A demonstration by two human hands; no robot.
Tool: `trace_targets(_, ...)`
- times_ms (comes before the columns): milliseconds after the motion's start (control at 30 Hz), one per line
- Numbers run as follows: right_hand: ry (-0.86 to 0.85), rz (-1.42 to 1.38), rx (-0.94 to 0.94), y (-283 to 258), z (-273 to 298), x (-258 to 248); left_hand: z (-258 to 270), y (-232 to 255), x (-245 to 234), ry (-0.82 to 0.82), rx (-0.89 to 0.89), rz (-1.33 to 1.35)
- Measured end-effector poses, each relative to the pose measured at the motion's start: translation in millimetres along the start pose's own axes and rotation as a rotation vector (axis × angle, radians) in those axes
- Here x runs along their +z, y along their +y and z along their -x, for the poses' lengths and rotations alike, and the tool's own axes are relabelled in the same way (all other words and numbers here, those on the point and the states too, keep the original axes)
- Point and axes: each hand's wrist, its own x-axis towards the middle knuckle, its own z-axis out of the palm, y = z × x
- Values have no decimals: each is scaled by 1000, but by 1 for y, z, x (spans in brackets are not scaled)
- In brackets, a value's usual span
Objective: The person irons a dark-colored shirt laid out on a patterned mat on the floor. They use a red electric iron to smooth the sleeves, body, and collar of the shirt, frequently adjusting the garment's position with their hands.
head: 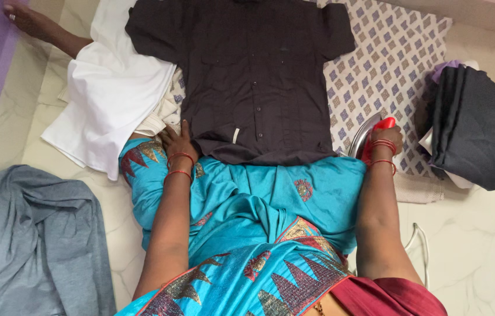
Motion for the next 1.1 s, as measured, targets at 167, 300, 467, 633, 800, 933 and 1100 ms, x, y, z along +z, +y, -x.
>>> trace_targets(167, 460, -54, -495, -20, 21, 19, -6, 0, 6, 325, -44, 200)
trace_targets(300, -194, -434, -559, -60, 51, 66, 1, 1, -3, 449, -48, 217)
trace_targets(467, -382, -356, -445, -78, 66, 86, -8, -4, 10, 422, 11, 162)
trace_targets(633, -513, -595, -390, -81, 60, 81, -51, -23, 48, 239, -9, 570)
trace_targets(800, -195, -1038, -537, -66, 48, 65, -48, -12, 16, 642, 313, 1005)
trace_targets(933, -262, -1401, -481, -39, 51, 46, 12, -4, -54, 688, 448, 1267)
trace_targets(1100, -296, -1441, -583, 26, 66, 26, 87, -24, -94, 684, 713, 1184)
